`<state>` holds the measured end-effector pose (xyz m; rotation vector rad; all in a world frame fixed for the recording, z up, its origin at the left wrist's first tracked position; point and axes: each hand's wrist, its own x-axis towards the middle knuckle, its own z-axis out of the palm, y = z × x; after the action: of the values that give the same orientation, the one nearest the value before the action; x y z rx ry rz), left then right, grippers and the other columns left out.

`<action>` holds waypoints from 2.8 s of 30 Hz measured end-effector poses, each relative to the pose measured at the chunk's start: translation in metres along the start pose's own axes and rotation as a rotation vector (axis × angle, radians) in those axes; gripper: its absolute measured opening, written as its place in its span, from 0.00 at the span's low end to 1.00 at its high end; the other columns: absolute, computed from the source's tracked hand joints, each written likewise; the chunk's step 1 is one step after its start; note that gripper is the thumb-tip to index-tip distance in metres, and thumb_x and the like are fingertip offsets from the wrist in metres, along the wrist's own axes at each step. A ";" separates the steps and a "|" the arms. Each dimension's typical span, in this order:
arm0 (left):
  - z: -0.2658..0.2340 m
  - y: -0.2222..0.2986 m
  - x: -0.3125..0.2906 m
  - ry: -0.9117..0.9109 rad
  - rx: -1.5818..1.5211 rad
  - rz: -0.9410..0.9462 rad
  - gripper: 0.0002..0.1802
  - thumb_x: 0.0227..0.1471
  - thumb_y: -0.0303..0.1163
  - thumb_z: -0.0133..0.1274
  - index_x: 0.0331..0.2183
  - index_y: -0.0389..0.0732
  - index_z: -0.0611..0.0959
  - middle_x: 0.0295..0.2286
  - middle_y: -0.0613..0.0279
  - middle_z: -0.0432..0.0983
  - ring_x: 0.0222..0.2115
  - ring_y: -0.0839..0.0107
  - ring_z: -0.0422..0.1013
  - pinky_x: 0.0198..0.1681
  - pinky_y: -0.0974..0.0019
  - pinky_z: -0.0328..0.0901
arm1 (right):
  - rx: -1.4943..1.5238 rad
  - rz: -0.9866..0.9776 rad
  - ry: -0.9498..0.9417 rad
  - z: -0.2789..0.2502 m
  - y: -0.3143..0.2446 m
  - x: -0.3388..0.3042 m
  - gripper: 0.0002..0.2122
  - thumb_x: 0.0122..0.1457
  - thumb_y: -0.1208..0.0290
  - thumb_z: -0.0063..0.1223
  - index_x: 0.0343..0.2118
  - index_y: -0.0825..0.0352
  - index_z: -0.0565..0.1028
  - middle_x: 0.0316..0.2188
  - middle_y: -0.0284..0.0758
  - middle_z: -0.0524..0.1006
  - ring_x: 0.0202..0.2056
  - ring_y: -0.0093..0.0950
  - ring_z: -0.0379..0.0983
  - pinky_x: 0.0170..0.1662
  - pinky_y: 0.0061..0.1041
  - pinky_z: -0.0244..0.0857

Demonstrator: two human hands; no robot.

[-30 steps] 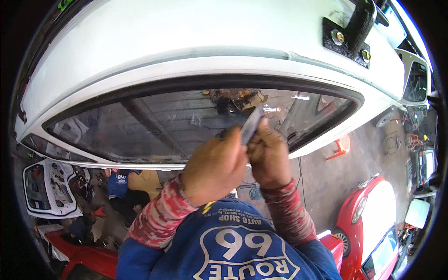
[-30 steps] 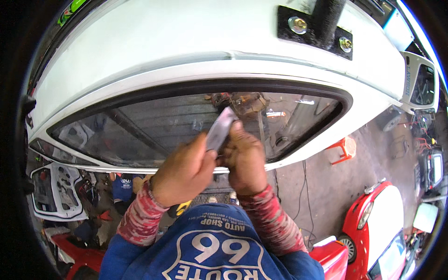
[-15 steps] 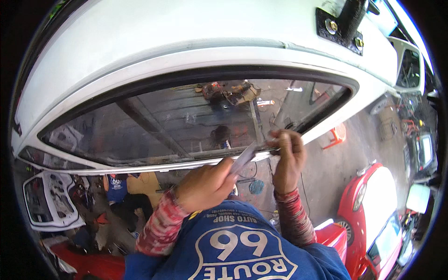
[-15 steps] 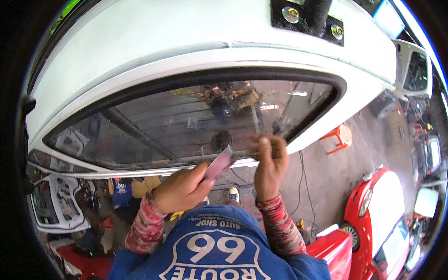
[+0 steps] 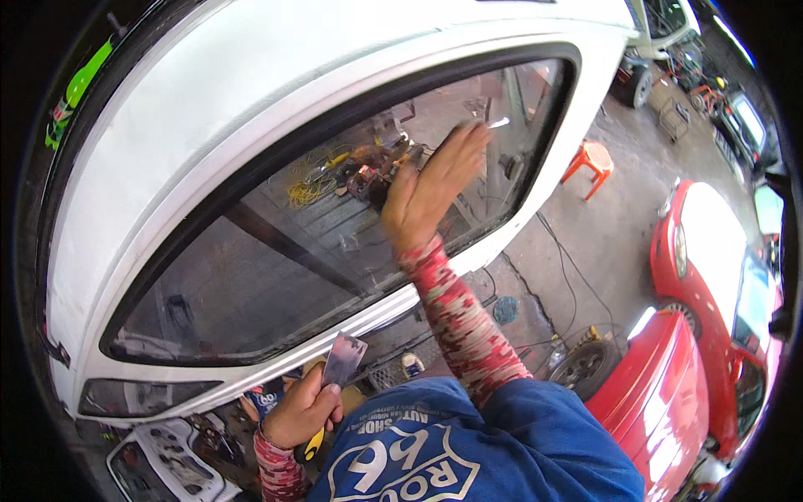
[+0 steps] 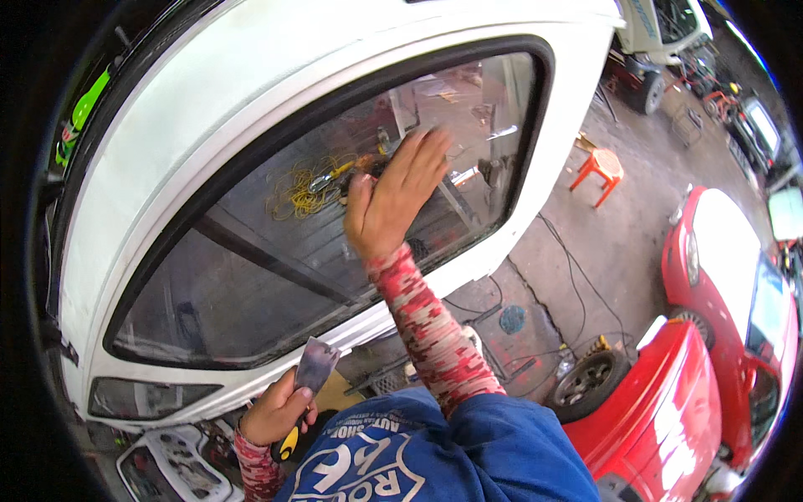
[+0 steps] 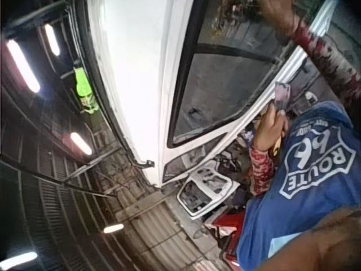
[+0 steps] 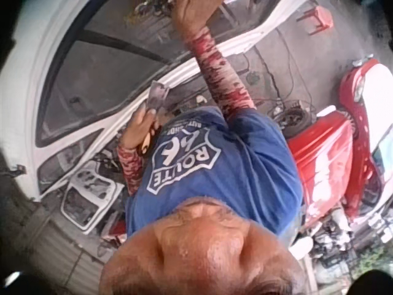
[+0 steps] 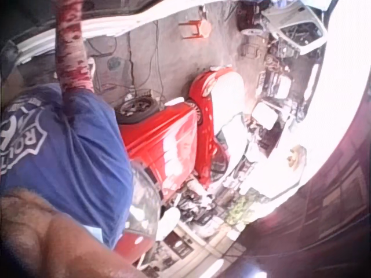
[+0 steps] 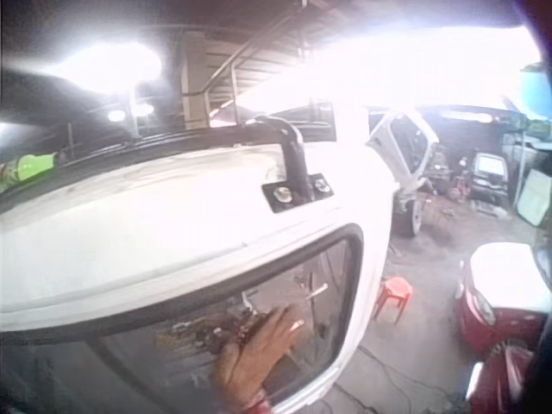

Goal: The person uses a handheld scraper to remove residue from the exterior surface of a white car's rear window. They repeatedly scrape small areas and wipe the blade with a cloth, working methodically across the glass.

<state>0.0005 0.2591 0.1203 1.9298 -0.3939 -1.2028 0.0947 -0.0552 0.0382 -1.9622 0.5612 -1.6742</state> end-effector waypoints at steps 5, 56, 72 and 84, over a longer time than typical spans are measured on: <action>-0.014 -0.011 -0.008 -0.039 0.073 0.006 0.14 0.67 0.33 0.44 0.47 0.33 0.70 0.25 0.61 0.76 0.21 0.77 0.71 0.26 0.71 0.68 | 0.052 0.576 -0.282 -0.040 -0.006 -0.158 0.38 0.66 0.58 0.48 0.71 0.76 0.46 0.73 0.56 0.44 0.73 0.53 0.37 0.74 0.47 0.29; 0.050 -0.003 0.067 -0.323 -0.183 0.014 0.35 0.65 0.33 0.48 0.69 0.40 0.56 0.38 0.50 0.75 0.24 0.71 0.72 0.30 0.70 0.70 | 0.193 0.122 0.283 -0.109 0.075 0.027 0.26 0.69 0.61 0.47 0.65 0.71 0.65 0.66 0.53 0.62 0.67 0.46 0.60 0.67 0.41 0.53; 0.088 0.094 0.087 0.030 -0.363 0.382 0.31 0.69 0.38 0.43 0.66 0.38 0.57 0.30 0.54 0.74 0.21 0.71 0.72 0.25 0.69 0.69 | 0.279 0.545 -0.619 -0.139 0.080 -0.105 0.28 0.54 0.77 0.59 0.61 0.67 0.69 0.65 0.48 0.65 0.61 0.44 0.67 0.59 0.37 0.65; 0.100 0.153 0.122 0.086 -0.481 0.366 0.33 0.66 0.29 0.44 0.70 0.47 0.59 0.33 0.57 0.74 0.17 0.78 0.68 0.18 0.74 0.64 | 0.615 0.172 -0.425 -0.142 0.024 -0.003 0.30 0.65 0.63 0.46 0.69 0.68 0.59 0.71 0.50 0.54 0.71 0.51 0.49 0.71 0.46 0.44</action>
<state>-0.0016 0.0407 0.1420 1.4157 -0.3549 -0.8732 -0.0455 -0.0867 0.0382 -1.6714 0.0369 -1.0972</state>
